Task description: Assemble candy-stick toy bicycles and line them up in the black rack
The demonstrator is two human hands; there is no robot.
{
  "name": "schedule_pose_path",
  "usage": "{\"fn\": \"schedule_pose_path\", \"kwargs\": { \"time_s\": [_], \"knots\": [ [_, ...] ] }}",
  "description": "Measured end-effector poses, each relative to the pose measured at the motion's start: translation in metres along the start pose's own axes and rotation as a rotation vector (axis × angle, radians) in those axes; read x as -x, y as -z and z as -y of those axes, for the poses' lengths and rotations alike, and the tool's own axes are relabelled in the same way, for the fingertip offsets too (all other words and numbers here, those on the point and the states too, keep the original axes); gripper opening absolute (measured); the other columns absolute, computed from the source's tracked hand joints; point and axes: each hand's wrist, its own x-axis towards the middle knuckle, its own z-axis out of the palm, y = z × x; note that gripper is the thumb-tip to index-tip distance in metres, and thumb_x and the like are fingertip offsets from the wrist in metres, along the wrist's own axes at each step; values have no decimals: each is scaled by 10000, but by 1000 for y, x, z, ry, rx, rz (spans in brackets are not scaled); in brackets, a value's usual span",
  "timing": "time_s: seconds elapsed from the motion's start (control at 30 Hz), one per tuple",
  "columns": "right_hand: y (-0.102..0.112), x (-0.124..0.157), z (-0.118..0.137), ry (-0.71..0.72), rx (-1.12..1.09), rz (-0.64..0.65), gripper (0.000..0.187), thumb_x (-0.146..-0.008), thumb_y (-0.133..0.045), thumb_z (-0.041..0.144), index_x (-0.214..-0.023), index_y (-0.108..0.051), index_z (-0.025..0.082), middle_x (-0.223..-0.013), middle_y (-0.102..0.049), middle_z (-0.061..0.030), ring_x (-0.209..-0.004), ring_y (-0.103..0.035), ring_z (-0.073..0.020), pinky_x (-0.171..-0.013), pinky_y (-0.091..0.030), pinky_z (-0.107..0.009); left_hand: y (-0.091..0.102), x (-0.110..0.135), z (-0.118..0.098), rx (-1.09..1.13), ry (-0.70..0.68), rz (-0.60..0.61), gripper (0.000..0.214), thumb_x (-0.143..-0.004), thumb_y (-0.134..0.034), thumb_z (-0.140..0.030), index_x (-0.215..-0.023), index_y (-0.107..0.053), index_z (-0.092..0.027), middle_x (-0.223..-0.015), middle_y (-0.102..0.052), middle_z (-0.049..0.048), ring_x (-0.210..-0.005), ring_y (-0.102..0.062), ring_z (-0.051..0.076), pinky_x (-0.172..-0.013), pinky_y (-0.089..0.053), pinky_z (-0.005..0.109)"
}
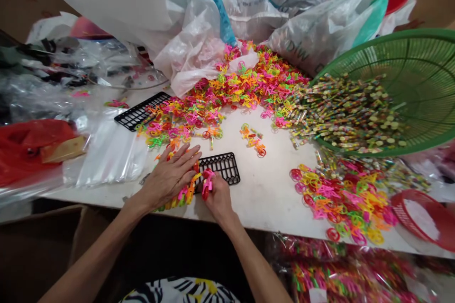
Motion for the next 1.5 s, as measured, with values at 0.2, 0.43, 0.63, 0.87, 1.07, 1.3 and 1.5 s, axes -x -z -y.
{"fn": "schedule_pose_path", "kwargs": {
  "time_s": [0.2,0.43,0.63,0.87,1.07,1.3,1.5],
  "knots": [
    [-8,6,20,-61,432,193,225,-793,-443,127,-938,-613,151,-958,-613,-119,-735,-585,-179,-629,-422,-258,3,-3,-7,9,32,8,470,-921,-272,-418,-1336,-369,-217,-1441,-304,9,-1347,-195,248,-1094,-79,550],
    [26,-27,18,-50,471,407,148,-722,-534,146,-757,-673,183,-796,-670,-54,-738,-603,-168,-634,-401,-229,8,10,-4,15,-13,-28,518,-861,-378,-518,-1313,-411,-266,-1415,-363,28,-1326,-247,276,-1087,-136,527],
    [32,-123,19,-241,547,137,203,-736,-568,286,-866,-648,151,-947,-659,-128,-891,-595,-237,-685,-406,-278,12,22,-2,-13,-16,-55,462,-879,-378,-473,-1289,-441,-271,-1402,-386,9,-1321,-264,257,-1088,-170,493],
    [34,-102,-2,-316,263,118,166,-681,-595,268,-785,-591,139,-610,-596,-11,-569,-551,-134,-530,-387,-213,10,23,2,-11,-42,-47,461,-885,-375,-452,-1311,-410,-279,-1419,-354,0,-1320,-264,261,-1082,-180,498],
    [27,-72,0,-293,-446,174,230,-557,-667,294,-658,-498,175,-546,-447,81,-489,-407,-77,-485,-337,-194,5,24,4,-17,-33,-22,448,-887,-377,-437,-1295,-432,-262,-1439,-312,-2,-1338,-219,262,-1074,-188,487],
    [-3,-69,1,-188,-319,130,92,-629,-562,223,-622,-479,183,-573,-489,50,-534,-445,-101,-502,-353,-202,5,22,4,-24,-34,-4,477,-880,-390,-438,-1321,-396,-256,-1440,-309,13,-1337,-220,271,-1077,-167,489],
    [-3,-66,7,30,237,208,93,-734,-508,191,-659,-559,170,-754,-584,-28,-632,-506,-129,-559,-360,-217,6,20,4,-38,-22,15,614,-896,-328,-454,-1415,-167,-167,-1463,-247,51,-1350,-173,261,-1090,-119,475]
  ]
}}
